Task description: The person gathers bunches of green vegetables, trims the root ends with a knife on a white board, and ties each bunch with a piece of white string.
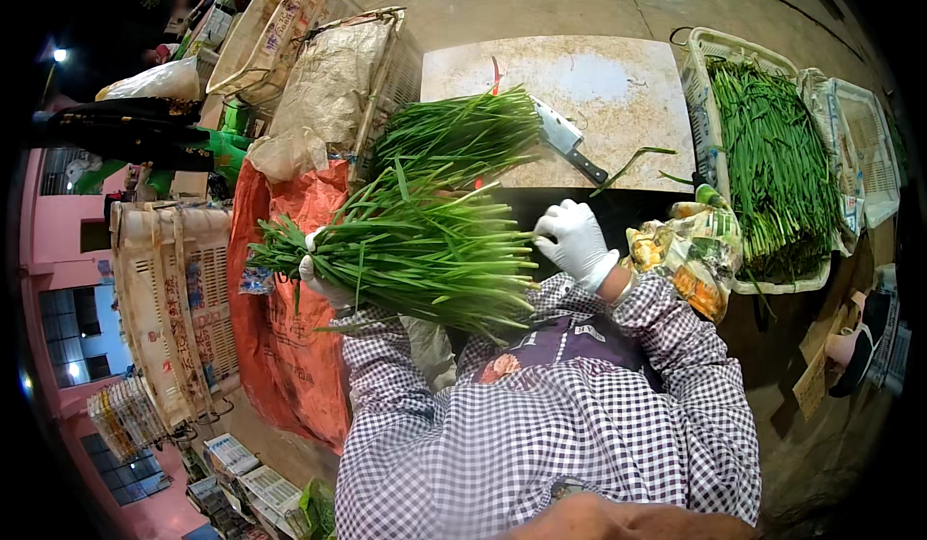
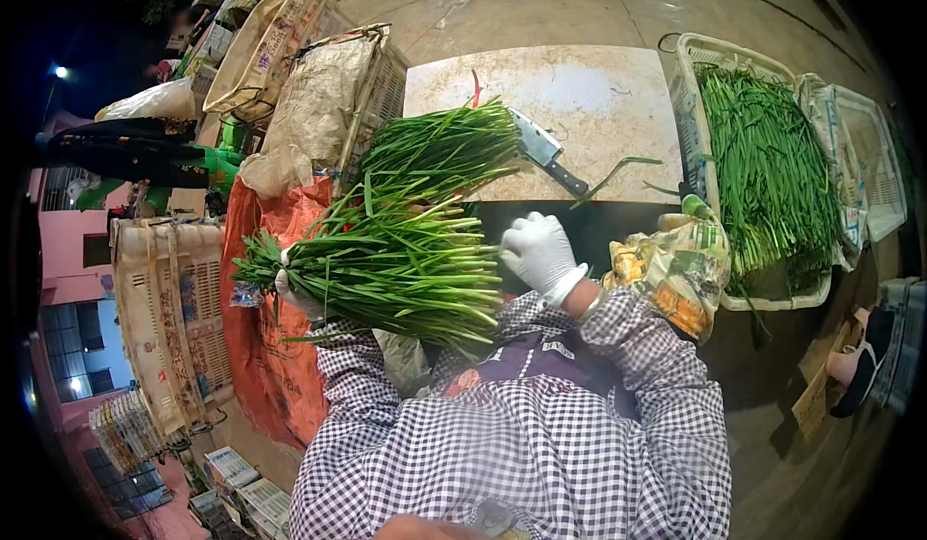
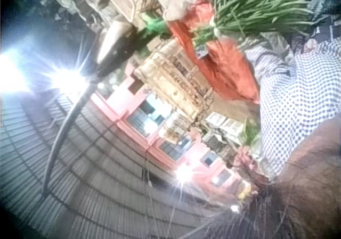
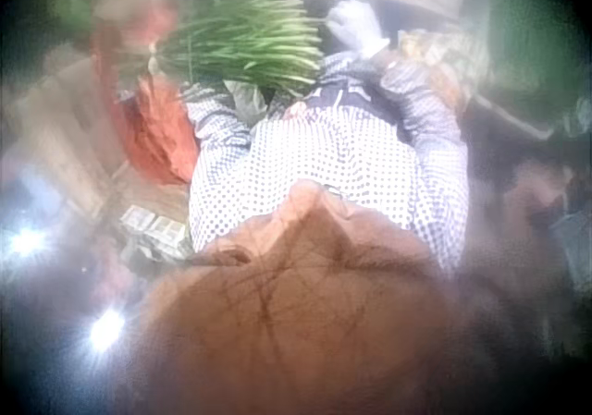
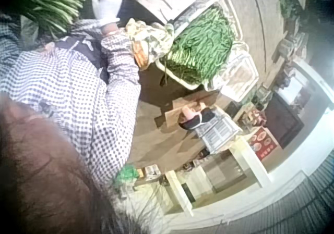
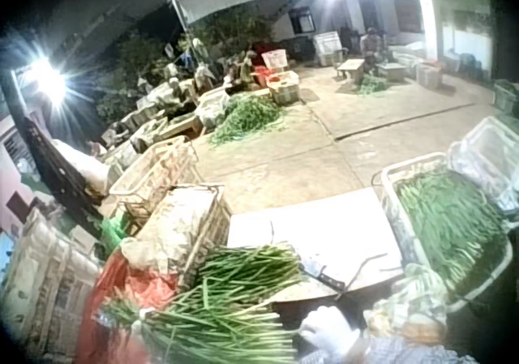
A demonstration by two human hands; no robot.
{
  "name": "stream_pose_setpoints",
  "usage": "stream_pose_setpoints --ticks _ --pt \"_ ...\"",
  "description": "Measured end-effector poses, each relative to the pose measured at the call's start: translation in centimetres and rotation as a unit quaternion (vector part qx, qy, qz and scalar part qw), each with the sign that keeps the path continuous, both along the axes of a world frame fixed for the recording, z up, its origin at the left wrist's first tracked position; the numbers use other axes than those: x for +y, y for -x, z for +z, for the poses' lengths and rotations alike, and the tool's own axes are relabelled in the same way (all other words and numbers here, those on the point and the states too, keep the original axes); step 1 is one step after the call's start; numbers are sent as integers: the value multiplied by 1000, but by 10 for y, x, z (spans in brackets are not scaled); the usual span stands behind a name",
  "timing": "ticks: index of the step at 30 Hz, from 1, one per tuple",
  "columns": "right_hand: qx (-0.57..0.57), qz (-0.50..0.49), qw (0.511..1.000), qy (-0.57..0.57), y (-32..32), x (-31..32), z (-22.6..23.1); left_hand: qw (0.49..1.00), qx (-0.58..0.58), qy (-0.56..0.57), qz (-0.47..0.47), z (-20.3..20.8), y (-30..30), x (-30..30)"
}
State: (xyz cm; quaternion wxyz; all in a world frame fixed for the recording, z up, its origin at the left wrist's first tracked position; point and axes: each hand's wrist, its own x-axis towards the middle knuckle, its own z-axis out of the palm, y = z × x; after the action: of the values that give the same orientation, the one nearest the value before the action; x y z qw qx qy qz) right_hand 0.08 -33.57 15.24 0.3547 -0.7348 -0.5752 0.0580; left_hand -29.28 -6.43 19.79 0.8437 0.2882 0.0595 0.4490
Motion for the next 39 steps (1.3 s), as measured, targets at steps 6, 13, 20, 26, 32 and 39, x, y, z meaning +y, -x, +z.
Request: stream_pose_setpoints --ticks 6,13,20,26,32,39 --pt "-107 -104 952 267 -30 -50 -52 999 3 35 5 -9 11 2" --pt "698 53 712 60 53 -9 -41 998 -27 49 2 -13 -4 -4" --pt "717 62 685 115 37 -6 -34 999 -22 22 -38 -27 17 9" --pt "253 33 891 375 -46 -58 -80 996 -39 55 -66 -42 27 15" --pt "298 113 944 88 4 -37 -13 994 49 94 9 -31 26 6" --pt "454 215 858 -110 54 10 -37 996 22 82 26 -16 8 -8"
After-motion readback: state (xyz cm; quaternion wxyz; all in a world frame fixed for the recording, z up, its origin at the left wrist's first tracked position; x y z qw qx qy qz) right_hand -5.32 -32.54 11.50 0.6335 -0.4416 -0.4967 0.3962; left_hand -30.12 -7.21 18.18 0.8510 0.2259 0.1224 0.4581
